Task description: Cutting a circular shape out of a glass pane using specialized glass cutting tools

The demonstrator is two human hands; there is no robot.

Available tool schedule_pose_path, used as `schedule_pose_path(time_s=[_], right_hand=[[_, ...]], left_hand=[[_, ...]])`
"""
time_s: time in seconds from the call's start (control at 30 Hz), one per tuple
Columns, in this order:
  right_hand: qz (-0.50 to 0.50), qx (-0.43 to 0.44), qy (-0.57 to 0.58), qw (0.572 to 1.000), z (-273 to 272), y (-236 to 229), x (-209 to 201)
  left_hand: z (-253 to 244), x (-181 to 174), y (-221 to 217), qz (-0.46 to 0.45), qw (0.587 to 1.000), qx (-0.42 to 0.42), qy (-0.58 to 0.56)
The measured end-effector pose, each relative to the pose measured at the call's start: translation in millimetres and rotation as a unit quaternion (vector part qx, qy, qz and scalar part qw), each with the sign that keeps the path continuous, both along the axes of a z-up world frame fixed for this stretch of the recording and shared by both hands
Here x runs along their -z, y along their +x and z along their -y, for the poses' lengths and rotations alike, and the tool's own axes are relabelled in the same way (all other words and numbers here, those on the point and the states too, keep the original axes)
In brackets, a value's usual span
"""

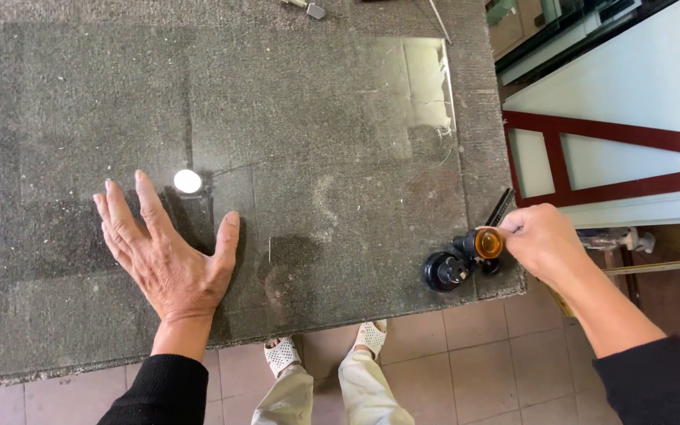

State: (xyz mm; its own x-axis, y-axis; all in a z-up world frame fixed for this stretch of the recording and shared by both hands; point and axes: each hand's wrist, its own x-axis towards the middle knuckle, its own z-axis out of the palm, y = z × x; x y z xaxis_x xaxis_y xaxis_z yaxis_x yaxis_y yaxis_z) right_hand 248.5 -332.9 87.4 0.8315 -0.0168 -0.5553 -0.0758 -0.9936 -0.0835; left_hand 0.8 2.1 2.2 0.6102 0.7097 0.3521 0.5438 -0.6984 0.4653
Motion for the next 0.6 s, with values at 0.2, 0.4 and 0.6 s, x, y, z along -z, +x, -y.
schedule_pose_path(time_s=[0.2, 0.4, 0.6], right_hand=[[-0.003, 0.11, -0.014, 0.994, 8, -25, -8], [0.038, 0.128, -0.009, 0.991, 34, -40, 10], [0.031, 0.177, -0.026, 0.983, 41, -55, 13]], left_hand=[[2, -4, 1, -0.006, 0.999, -0.004, -0.035], [1, -2, 2, -0.001, 1.0, -0.007, -0.019], [2, -6, 3, 0.0, 1.0, -0.009, -0.028]])
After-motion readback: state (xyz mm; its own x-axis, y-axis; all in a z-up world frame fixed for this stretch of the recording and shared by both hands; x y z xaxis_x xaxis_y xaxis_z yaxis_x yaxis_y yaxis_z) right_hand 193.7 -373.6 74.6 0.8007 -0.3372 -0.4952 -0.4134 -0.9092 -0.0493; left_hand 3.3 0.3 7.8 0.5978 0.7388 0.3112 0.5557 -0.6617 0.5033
